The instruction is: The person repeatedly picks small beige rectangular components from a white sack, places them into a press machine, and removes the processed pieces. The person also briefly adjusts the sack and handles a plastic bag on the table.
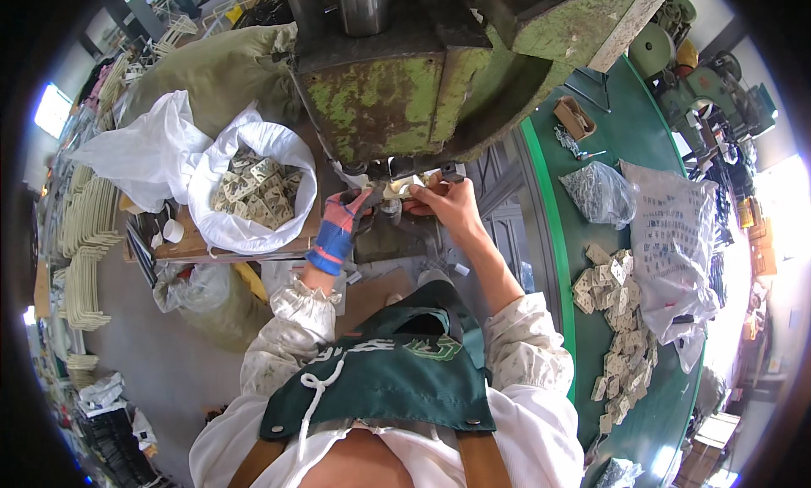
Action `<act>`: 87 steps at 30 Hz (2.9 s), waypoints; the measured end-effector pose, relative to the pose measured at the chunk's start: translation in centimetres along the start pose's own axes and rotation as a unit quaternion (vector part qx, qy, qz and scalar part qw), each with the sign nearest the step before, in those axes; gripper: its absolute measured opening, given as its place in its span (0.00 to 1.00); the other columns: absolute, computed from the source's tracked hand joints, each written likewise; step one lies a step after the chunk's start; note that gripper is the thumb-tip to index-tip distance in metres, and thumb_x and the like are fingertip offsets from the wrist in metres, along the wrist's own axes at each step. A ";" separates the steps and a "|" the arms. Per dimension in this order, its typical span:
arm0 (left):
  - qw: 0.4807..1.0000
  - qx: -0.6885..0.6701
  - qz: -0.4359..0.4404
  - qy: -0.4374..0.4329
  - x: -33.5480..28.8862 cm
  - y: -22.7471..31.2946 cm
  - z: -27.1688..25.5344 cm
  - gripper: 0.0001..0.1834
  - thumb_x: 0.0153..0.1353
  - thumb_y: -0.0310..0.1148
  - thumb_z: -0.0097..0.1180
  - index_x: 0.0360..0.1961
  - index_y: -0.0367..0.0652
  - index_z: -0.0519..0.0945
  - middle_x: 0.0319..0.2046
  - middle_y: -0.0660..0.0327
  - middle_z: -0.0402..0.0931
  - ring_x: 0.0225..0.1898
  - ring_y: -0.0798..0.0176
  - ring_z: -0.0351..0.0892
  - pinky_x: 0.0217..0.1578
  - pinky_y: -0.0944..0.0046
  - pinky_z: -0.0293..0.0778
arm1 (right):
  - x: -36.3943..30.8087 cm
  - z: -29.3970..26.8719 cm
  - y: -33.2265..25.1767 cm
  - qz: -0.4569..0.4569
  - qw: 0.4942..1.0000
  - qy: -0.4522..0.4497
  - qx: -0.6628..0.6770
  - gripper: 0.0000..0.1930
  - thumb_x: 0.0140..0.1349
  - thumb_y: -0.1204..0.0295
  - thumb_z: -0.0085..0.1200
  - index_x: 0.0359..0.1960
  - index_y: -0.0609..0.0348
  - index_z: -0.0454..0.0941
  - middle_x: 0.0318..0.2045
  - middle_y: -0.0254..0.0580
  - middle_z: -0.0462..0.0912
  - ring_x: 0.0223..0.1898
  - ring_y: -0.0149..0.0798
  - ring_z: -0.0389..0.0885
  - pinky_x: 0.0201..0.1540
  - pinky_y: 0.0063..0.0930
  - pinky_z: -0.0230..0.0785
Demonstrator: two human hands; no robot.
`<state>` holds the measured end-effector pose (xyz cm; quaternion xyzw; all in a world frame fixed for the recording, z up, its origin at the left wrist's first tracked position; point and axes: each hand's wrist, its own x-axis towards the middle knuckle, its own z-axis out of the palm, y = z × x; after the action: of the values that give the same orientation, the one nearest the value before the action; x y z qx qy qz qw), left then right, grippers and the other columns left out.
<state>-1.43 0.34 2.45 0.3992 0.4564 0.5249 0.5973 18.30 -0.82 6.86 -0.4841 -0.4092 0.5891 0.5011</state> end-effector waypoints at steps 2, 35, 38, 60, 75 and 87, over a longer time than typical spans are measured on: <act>0.998 0.067 0.021 0.007 0.1 -0.7 -0.1 0.11 0.52 0.32 0.63 0.31 0.35 0.81 0.22 0.65 0.77 0.23 0.73 0.74 0.27 0.72 0.71 | 0.0 -0.2 -0.2 -0.006 1.000 -0.007 0.002 0.13 0.57 0.76 0.58 0.24 0.58 0.63 0.29 0.46 0.80 0.26 0.37 0.83 0.28 0.25 0.78; 0.994 0.102 -0.046 -0.020 1.4 -2.5 -0.9 0.15 0.51 0.39 0.65 0.28 0.35 0.81 0.22 0.68 0.77 0.23 0.76 0.70 0.25 0.72 0.66 | 1.0 -0.9 0.2 0.055 0.997 -0.031 -0.037 0.15 0.56 0.72 0.59 0.37 0.66 0.67 0.28 0.43 0.79 0.27 0.37 0.82 0.30 0.25 0.77; 0.995 0.071 -0.052 -0.049 0.5 -3.2 -1.3 0.14 0.53 0.38 0.64 0.29 0.36 0.82 0.22 0.69 0.77 0.23 0.77 0.70 0.26 0.73 0.66 | 1.4 -1.6 1.4 0.063 0.996 -0.045 -0.039 0.15 0.56 0.72 0.60 0.37 0.67 0.66 0.28 0.43 0.78 0.27 0.37 0.82 0.30 0.25 0.77; 0.974 0.147 0.174 -0.009 1.5 -6.0 -18.1 0.19 0.58 0.38 0.51 0.44 0.33 0.74 0.34 0.53 0.79 0.30 0.59 0.78 0.36 0.61 0.74 | -9.3 -6.5 6.1 0.100 0.993 0.056 0.015 0.11 0.59 0.69 0.57 0.36 0.61 0.71 0.32 0.46 0.81 0.34 0.38 0.82 0.35 0.31 0.78; 0.987 -0.045 -0.148 0.037 -1.1 -3.8 -15.7 0.09 0.58 0.35 0.56 0.34 0.40 0.80 0.14 0.70 0.60 0.11 0.74 0.55 0.12 0.74 0.53 | -10.6 -38.9 10.9 0.088 0.492 0.346 -0.794 0.14 0.41 0.75 0.59 0.34 0.58 0.80 0.43 0.41 0.76 0.52 0.44 0.65 0.51 0.38 0.61; 0.962 0.123 -0.201 -0.135 -6.6 -8.5 5.9 0.15 0.64 0.38 0.50 0.42 0.39 0.80 0.22 0.68 0.75 0.19 0.75 0.68 0.17 0.73 0.63 | -7.9 -29.2 6.4 -0.258 0.718 0.212 -0.610 0.26 0.39 0.74 0.64 0.45 0.56 0.73 0.42 0.45 0.76 0.41 0.47 0.75 0.43 0.38 0.72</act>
<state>6.25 -7.30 -3.29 0.4370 0.5035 0.2752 0.6927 45.93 -9.75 -3.76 -0.6731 -0.6721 -0.0584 0.3031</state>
